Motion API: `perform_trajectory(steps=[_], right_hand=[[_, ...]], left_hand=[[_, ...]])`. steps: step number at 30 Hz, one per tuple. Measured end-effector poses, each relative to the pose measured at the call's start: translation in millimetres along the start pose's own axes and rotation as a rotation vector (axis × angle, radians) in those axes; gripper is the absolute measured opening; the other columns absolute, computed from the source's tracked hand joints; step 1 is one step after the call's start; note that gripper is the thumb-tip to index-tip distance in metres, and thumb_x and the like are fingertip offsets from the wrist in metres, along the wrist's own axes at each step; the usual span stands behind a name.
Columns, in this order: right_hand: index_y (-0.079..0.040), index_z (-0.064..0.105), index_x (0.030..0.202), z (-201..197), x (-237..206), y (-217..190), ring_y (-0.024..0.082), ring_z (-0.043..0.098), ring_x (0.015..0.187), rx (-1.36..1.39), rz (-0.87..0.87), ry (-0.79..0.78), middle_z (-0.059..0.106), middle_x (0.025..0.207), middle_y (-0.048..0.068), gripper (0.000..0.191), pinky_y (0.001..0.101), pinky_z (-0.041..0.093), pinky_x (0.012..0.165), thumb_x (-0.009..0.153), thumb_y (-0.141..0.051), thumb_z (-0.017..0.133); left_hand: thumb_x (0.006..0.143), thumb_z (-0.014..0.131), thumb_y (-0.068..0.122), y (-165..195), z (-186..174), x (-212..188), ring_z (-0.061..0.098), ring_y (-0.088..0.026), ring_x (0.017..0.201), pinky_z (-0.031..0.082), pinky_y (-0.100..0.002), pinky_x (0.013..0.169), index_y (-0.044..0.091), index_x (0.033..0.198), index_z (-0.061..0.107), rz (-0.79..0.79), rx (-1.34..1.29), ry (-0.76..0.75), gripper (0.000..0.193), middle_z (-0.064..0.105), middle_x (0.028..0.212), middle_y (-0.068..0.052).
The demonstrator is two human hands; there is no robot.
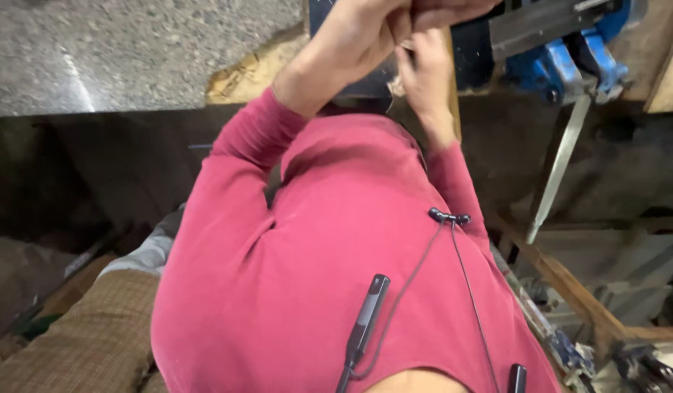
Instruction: The person fits small metal blocks into the cutout letters of a wooden sign frame, pressing them in by hand and tapping them with a hammer. They use green-handled pliers to position pieces and press the assembled letters into place in the frame.
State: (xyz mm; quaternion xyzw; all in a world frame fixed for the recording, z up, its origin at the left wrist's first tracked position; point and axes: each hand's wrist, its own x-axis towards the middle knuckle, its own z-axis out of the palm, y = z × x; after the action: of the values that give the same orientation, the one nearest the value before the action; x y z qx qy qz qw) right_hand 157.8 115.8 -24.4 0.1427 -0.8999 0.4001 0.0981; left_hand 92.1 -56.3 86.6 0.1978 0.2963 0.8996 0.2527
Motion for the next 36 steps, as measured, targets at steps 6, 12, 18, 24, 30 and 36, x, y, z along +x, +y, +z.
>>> perform_trajectory(steps=[6, 12, 18, 24, 30, 36], right_hand=[[0.013, 0.065, 0.134, -115, 18, -109, 0.027, 0.064, 0.117, 0.130, -0.021, 0.287, 0.061, 0.131, 0.018, 0.037, 0.0386, 0.055, 0.099, 0.099, 0.021, 0.066], [0.005, 0.065, 0.125, -148, 43, -181, 0.028, 0.067, 0.113, 0.182, -0.107, 0.432, 0.064, 0.129, 0.014, 0.035, 0.0361, 0.056, 0.093, 0.095, 0.013, 0.080], [0.004, 0.071, 0.119, -153, 51, -196, 0.036, 0.065, 0.111, -0.319, -0.349, 0.379, 0.069, 0.119, 0.014, 0.035, 0.0433, 0.052, 0.094, 0.089, 0.005, 0.088], [0.007, 0.074, 0.118, -154, 47, -189, 0.036, 0.070, 0.101, -0.365, -0.469, 0.436, 0.071, 0.112, 0.019, 0.030, 0.0496, 0.054, 0.087, 0.094, -0.005, 0.086], [0.008, 0.073, 0.120, -155, 39, -184, 0.033, 0.071, 0.095, -0.474, -0.607, 0.443, 0.073, 0.111, 0.018, 0.032, 0.0463, 0.052, 0.080, 0.094, -0.006, 0.086], [0.010, 0.080, 0.109, -154, 38, -194, 0.032, 0.072, 0.094, -0.665, -0.637, 0.494, 0.076, 0.105, 0.017, 0.019, 0.0447, 0.053, 0.078, 0.092, 0.003, 0.084]], left_hand=[[0.118, 0.052, 0.023, 20, 3, -14, 0.066, -0.033, 0.134, 0.055, -0.040, 0.120, -0.007, 0.138, 0.063, -0.005, -0.107, -0.011, 0.037, 0.067, 0.137, -0.024], [0.120, 0.055, 0.028, 22, 25, -17, 0.070, -0.024, 0.126, 0.058, -0.037, 0.114, -0.001, 0.137, 0.062, -0.018, 0.004, 0.005, 0.034, 0.071, 0.131, -0.013], [0.119, 0.059, 0.026, 24, 42, -29, 0.069, -0.010, 0.117, 0.058, -0.029, 0.108, 0.004, 0.142, 0.058, 0.022, 0.161, 0.027, 0.032, 0.073, 0.124, -0.006], [0.119, 0.062, 0.022, 25, 49, -35, 0.068, -0.008, 0.112, 0.060, -0.027, 0.101, 0.000, 0.133, 0.062, 0.054, 0.253, 0.023, 0.027, 0.073, 0.116, -0.004], [0.115, 0.060, 0.028, 36, 64, -43, 0.067, -0.004, 0.105, 0.057, -0.023, 0.093, -0.001, 0.128, 0.062, 0.069, 0.304, 0.009, 0.032, 0.072, 0.112, 0.000], [0.117, 0.059, 0.034, 58, 76, -43, 0.045, -0.002, 0.068, 0.035, -0.023, 0.058, 0.000, 0.109, 0.065, 0.036, 0.646, 0.004, 0.035, 0.053, 0.078, 0.002]])
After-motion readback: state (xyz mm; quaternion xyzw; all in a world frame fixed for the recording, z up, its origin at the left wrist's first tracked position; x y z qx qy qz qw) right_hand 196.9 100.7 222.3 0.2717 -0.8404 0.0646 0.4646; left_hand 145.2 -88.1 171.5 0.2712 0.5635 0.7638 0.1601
